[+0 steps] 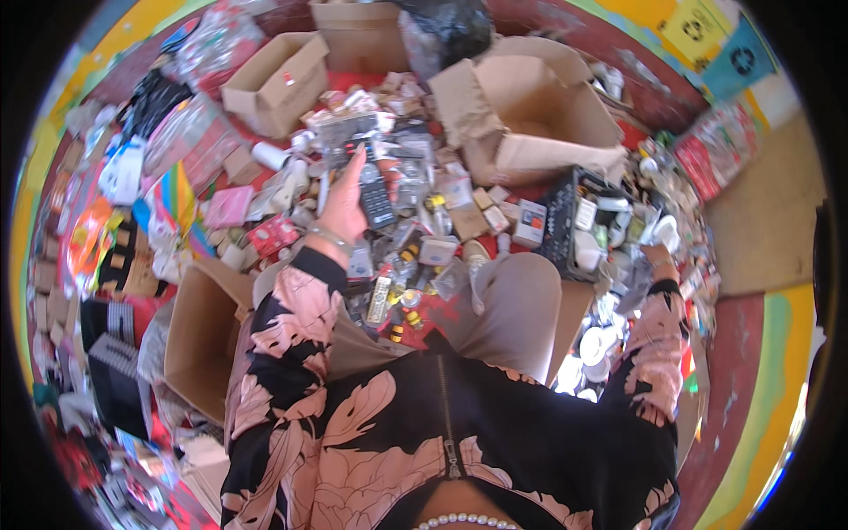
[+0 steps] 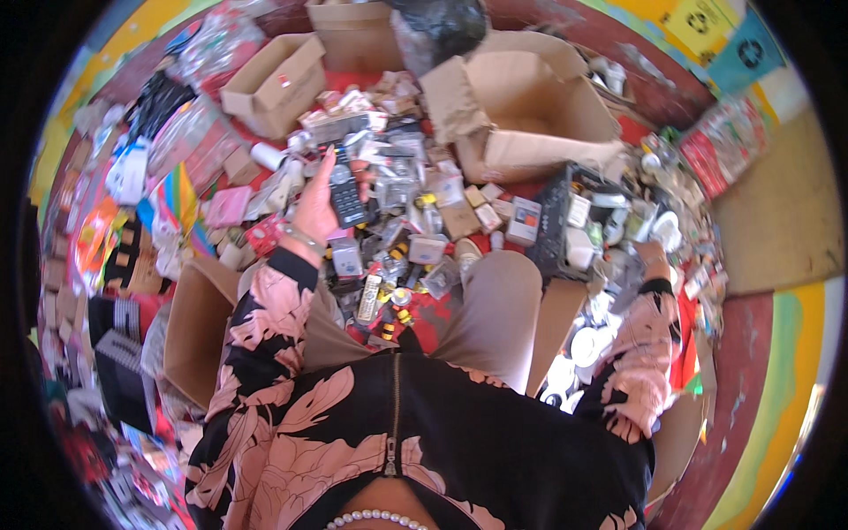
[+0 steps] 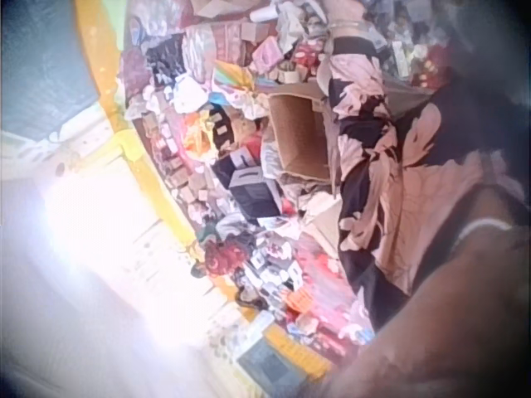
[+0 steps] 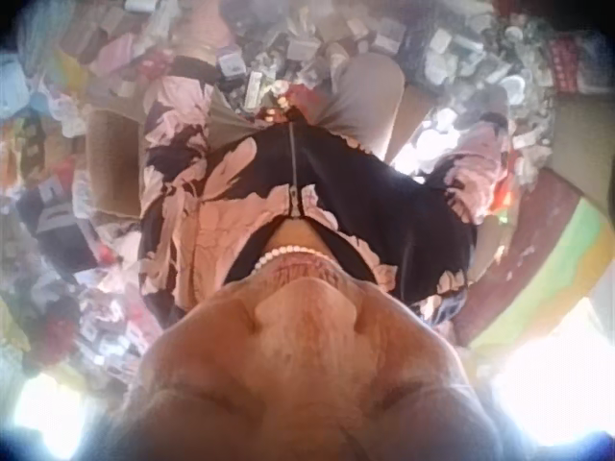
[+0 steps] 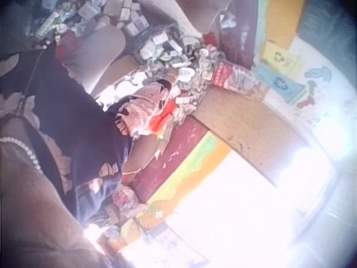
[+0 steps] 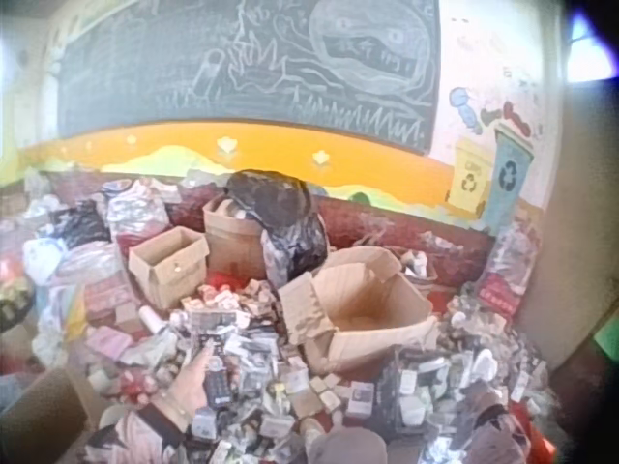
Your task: The person sorts through a large pile of miscellaneous items on the floor, picking up and examining various objects such as boxes, plastic-wrapped goods, and small containers. They move items around, open boxes, and handle different products one by one.
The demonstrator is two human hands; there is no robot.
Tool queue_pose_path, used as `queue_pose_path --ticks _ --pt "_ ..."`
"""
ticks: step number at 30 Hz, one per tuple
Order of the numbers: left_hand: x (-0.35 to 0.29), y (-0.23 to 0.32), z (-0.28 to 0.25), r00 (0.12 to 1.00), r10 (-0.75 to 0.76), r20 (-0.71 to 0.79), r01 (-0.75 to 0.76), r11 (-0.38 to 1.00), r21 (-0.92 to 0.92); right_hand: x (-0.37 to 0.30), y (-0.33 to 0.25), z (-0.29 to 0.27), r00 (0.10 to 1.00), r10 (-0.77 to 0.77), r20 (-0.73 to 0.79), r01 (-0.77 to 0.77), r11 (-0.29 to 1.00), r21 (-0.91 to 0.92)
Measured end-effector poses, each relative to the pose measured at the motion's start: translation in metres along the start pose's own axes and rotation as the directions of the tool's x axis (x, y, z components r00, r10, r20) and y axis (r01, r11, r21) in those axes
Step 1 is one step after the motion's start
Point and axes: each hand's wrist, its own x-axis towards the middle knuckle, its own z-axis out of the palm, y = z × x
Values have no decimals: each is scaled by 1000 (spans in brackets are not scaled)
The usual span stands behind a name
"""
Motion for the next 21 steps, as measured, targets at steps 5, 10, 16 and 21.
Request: queue_pose_path --ticks 5,10,16,21 --pt "-18 11 1 979 78 188 -44 984 -175 6 -78 -42 911 -365 -191 383 921 71" --pt "-43 10 7 952 163 261 -76 947 -313 -114 -278 -187 943 -153 -294 329 555 764" --pt "-102 -50 1 999 44 -17 -46 865 -499 -204 -409 -264 911 -312 -270 71 -526 847" --pt "-172 -41 45 993 80 -90 -114 863 -492 -285 -526 -236 436 -556 -708 810 -101 578"
